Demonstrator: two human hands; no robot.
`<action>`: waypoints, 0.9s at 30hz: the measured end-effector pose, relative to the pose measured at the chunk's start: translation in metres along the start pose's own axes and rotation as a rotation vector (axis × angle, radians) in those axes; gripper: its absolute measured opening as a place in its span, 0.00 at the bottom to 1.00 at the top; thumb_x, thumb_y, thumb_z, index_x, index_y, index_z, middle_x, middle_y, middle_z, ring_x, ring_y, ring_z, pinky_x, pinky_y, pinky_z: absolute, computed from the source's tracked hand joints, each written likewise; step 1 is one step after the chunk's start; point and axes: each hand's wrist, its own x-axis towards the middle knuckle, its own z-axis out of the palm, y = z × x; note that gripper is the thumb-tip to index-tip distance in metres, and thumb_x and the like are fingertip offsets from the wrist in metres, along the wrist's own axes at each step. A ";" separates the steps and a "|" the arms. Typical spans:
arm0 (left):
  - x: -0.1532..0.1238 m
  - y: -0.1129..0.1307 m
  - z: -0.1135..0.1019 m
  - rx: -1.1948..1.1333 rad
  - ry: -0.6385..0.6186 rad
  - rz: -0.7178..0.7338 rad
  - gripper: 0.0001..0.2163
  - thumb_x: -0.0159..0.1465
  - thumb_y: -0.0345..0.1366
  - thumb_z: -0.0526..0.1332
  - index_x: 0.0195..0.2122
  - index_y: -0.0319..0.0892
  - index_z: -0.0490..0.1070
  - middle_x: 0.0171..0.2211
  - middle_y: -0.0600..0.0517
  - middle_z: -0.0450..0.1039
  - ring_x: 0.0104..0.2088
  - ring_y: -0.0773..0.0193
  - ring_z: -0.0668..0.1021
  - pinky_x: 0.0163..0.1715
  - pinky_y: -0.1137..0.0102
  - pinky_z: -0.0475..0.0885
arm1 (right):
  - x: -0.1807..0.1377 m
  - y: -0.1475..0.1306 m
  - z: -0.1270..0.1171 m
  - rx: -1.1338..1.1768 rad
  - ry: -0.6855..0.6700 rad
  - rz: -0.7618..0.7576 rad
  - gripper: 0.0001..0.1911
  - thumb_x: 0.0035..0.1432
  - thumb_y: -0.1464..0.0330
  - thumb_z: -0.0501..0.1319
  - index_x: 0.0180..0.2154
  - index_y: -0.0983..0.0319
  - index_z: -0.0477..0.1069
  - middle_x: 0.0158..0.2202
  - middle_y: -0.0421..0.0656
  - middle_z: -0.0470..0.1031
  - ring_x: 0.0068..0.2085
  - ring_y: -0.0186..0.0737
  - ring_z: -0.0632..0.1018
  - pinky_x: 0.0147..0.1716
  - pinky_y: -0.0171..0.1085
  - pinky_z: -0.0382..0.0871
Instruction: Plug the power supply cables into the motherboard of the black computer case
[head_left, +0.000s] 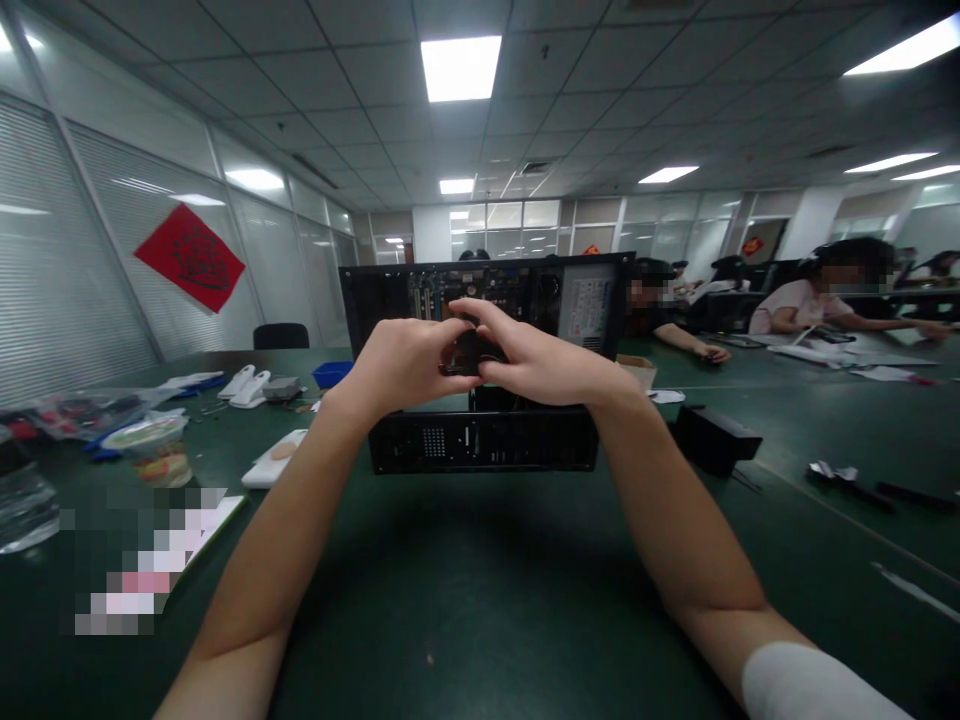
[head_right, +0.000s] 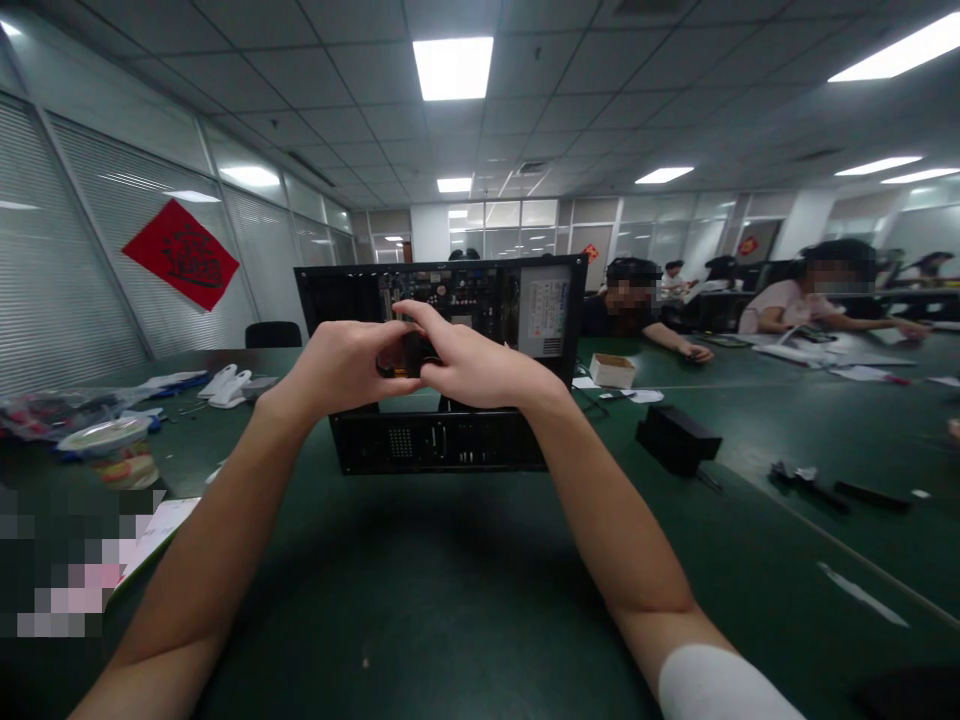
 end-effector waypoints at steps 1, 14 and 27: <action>0.000 -0.001 0.003 0.045 -0.006 -0.008 0.18 0.60 0.49 0.69 0.45 0.42 0.76 0.32 0.49 0.80 0.33 0.57 0.80 0.33 0.69 0.69 | 0.001 0.002 0.003 -0.024 0.004 0.030 0.41 0.56 0.75 0.60 0.70 0.55 0.56 0.68 0.47 0.67 0.66 0.56 0.71 0.67 0.55 0.65; -0.003 -0.022 0.028 0.055 -0.036 -0.019 0.19 0.60 0.51 0.68 0.43 0.42 0.78 0.33 0.47 0.81 0.34 0.55 0.81 0.32 0.69 0.67 | 0.012 0.028 0.013 -0.047 -0.047 0.046 0.35 0.58 0.72 0.61 0.67 0.57 0.61 0.67 0.49 0.68 0.67 0.54 0.71 0.66 0.54 0.66; 0.008 -0.010 0.044 -0.007 0.383 -0.025 0.12 0.68 0.34 0.61 0.53 0.45 0.71 0.53 0.44 0.74 0.54 0.55 0.77 0.51 0.63 0.75 | 0.031 0.041 0.011 0.076 0.319 0.060 0.32 0.59 0.71 0.59 0.65 0.57 0.64 0.66 0.47 0.69 0.66 0.49 0.69 0.69 0.53 0.60</action>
